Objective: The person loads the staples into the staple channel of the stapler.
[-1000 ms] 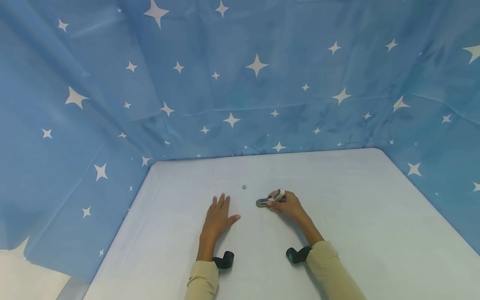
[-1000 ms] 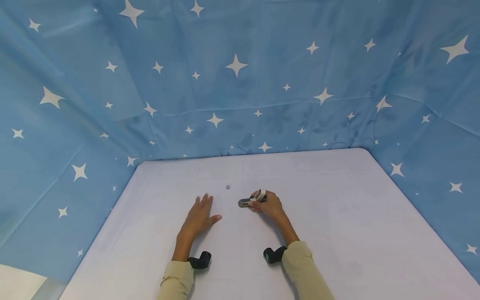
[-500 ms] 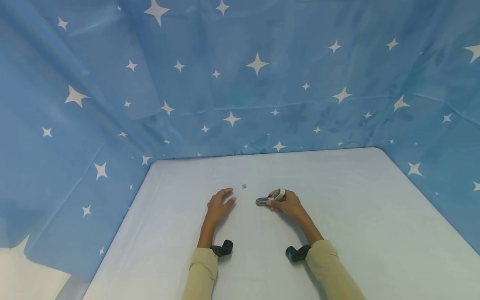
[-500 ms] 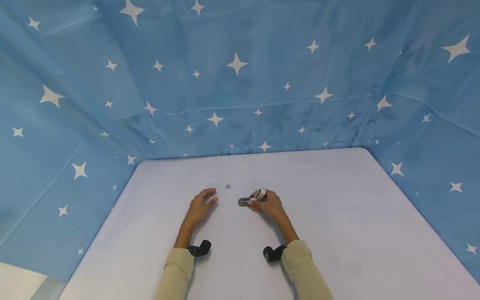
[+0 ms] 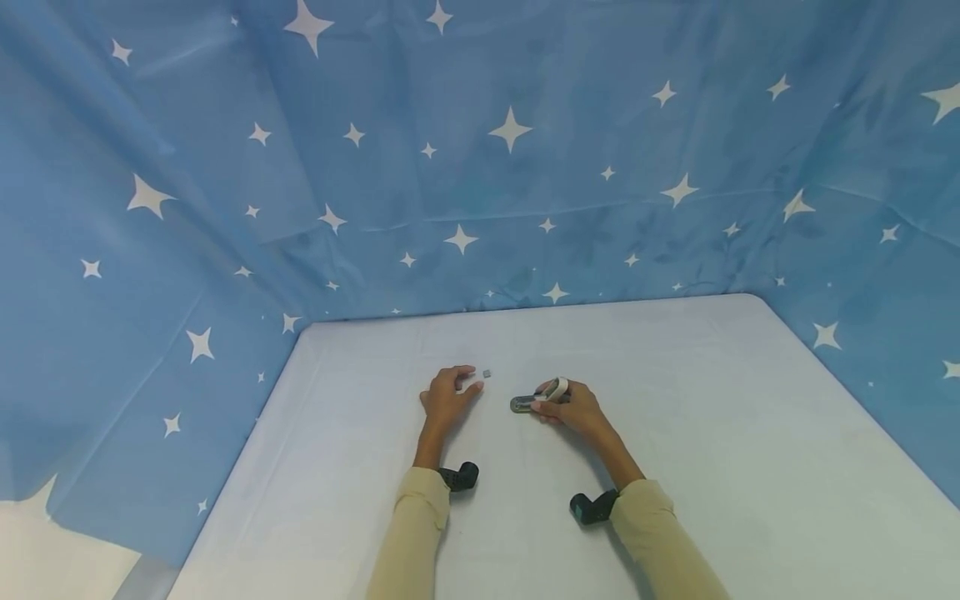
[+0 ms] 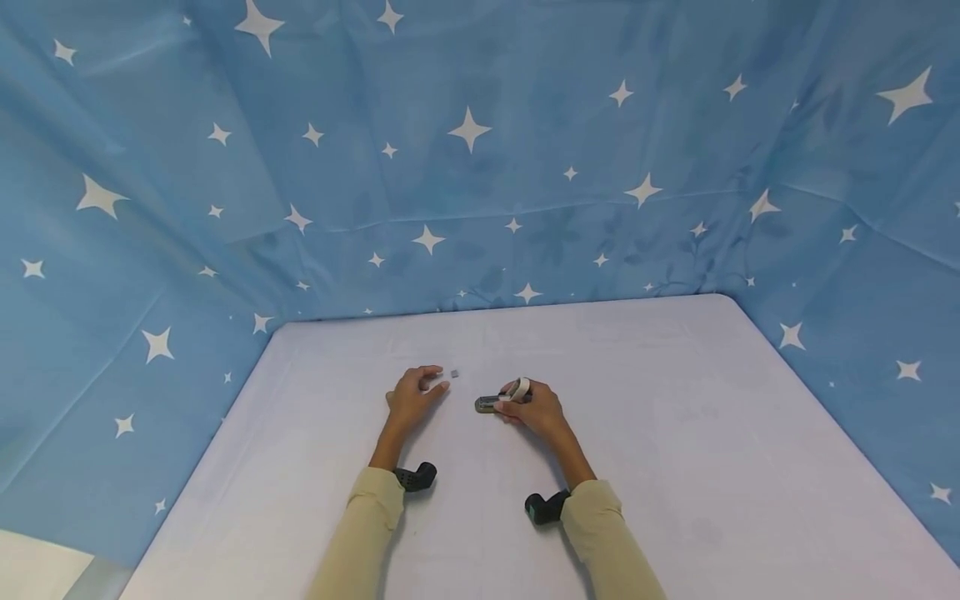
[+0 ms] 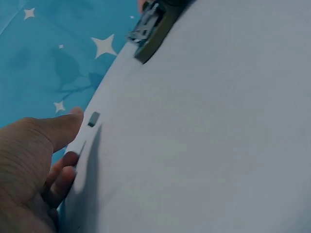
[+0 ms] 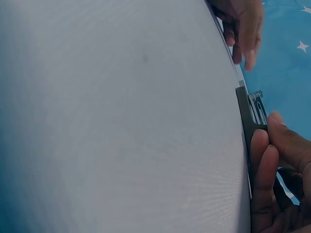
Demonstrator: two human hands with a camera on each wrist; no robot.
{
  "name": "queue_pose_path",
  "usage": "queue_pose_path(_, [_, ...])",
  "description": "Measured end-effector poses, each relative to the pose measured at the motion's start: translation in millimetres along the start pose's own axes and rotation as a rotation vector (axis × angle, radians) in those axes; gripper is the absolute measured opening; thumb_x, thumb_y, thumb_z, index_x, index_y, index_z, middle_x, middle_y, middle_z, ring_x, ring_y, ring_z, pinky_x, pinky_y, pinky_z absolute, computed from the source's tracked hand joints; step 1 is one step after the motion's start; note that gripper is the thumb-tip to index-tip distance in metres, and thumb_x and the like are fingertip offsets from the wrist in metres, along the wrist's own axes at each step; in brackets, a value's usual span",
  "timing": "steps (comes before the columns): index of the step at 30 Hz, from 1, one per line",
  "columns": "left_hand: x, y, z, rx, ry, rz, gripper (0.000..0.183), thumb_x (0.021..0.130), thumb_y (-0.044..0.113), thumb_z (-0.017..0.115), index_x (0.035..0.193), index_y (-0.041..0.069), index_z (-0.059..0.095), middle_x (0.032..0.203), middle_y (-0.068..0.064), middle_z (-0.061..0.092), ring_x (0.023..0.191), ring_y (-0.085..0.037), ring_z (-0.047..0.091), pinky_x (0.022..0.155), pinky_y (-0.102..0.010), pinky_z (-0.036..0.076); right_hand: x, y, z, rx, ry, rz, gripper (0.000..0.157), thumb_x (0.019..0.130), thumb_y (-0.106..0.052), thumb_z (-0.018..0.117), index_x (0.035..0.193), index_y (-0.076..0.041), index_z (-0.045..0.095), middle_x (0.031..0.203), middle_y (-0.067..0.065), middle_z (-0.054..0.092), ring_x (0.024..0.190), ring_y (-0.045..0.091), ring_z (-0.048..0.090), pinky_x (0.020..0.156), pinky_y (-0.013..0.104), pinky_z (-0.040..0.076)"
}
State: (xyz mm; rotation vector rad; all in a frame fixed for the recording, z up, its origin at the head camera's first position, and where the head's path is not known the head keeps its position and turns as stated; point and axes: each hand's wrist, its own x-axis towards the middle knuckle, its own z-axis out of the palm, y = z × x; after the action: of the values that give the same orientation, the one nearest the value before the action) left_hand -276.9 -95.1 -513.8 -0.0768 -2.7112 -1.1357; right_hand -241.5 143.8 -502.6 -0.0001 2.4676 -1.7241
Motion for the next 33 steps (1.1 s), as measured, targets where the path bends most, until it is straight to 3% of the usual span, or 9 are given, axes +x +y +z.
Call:
queue_pose_path(6, [4.1,10.0,20.4,0.099,0.061,-0.011,0.027,0.084,0.038,0.076,0.107,0.025,0.074,0.113,-0.007,0.064,0.104,-0.027,0.060,0.086,-0.049,0.033,-1.1,1.9,-1.1,0.017,-0.002,-0.006,0.040,0.084,-0.019,0.078,0.116,0.002,0.065,0.097,0.013,0.071,0.069,0.008,0.067,0.068,0.020,0.054])
queue_pose_path(13, [8.1,13.7,32.4,0.133,0.169,-0.040,0.021,0.083,0.034,0.078,0.102,0.027,0.075,0.105,-0.006,0.065,0.096,-0.025,0.060,0.085,-0.048,0.032,0.2,2.8,-0.8,0.032,-0.014,-0.005,0.039,0.085,-0.017,0.076,0.117,0.003,0.063,0.094,0.011,0.071,0.067,0.007,0.067,0.064,0.020,0.055])
queue_pose_path(18, [11.4,13.9,36.3,0.145,0.208,-0.032,0.014,0.083,0.033,0.078,0.095,0.026,0.076,0.101,-0.005,0.064,0.093,-0.025,0.059,0.083,-0.048,0.032,-0.4,2.5,0.0,0.056,-0.012,-0.005,0.039,0.084,-0.017,0.077,0.116,0.001,0.064,0.092,0.009,0.071,0.066,0.008,0.067,0.064,0.019,0.055])
queue_pose_path(24, [11.6,13.7,36.6,0.126,0.222,-0.077,0.012,0.085,0.032,0.076,0.091,0.022,0.074,0.096,-0.002,0.065,0.092,-0.023,0.059,0.083,-0.045,0.030,-1.2,2.3,2.5,0.045,-0.015,-0.025,0.038,0.084,-0.019,0.078,0.114,0.001,0.065,0.086,0.006,0.071,0.063,0.009,0.066,0.061,0.019,0.054])
queue_pose_path(29, [10.6,13.7,33.6,0.026,0.236,-0.042,0.011,0.087,0.030,0.074,0.092,0.020,0.074,0.092,0.001,0.073,0.085,-0.021,0.066,0.082,-0.042,0.032,-0.2,1.6,2.1,0.019,-0.012,-0.010,0.037,0.085,-0.019,0.077,0.115,0.000,0.065,0.090,0.009,0.072,0.065,0.009,0.067,0.063,0.020,0.054])
queue_pose_path(33, [8.4,14.6,31.4,-0.062,0.136,0.002,0.013,0.091,0.032,0.069,0.096,0.021,0.072,0.091,0.004,0.076,0.084,-0.016,0.069,0.087,-0.039,0.032,1.1,2.0,1.3,-0.012,-0.005,-0.017,0.039,0.085,-0.019,0.077,0.116,0.001,0.064,0.087,0.007,0.072,0.064,0.008,0.066,0.062,0.020,0.053])
